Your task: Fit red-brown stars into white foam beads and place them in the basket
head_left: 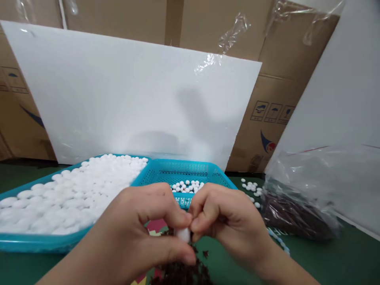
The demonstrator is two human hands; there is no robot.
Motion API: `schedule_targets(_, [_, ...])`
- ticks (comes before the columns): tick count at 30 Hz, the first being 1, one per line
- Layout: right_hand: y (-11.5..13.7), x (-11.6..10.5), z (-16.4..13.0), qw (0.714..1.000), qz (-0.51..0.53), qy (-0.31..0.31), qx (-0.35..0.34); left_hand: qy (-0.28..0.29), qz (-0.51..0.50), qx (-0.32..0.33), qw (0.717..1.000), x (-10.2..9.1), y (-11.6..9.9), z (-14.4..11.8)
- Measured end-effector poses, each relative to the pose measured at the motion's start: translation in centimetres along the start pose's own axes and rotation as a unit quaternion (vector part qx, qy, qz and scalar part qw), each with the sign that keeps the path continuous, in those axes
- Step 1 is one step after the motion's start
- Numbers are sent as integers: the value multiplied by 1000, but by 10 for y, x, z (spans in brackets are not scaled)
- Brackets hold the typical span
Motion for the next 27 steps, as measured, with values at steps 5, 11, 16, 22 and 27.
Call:
schedule_targets(5, [3, 1, -2, 1000, -15, 5, 0, -11, 3, 24, 1000, 3, 4, 0])
schedule_targets(11, [3, 0, -4, 998, -59, 17, 4, -21, 24, 25, 999, 3, -4, 2])
schedule_targets(16, [8, -1, -3, 998, -50, -27, 31, -28, -61, -19, 998, 3, -9, 4])
schedule_targets(22, [13, 0, -2, 988, -80, -128, 18, 33, -333, -119, 935, 8, 2, 6])
schedule_targets(27, [9, -2, 1, 990, -93, -106, 10, 52, -371, -101, 922, 8, 11, 2])
Point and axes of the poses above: each hand's wrist, its own z-axis towards the middle knuckle, its own x-axis out of the palm, y = z × x, the point moved 1 cm from there along z, towards the middle knuckle, and after that the axes turned 11 degrees about -x, right-handed, at the moved point
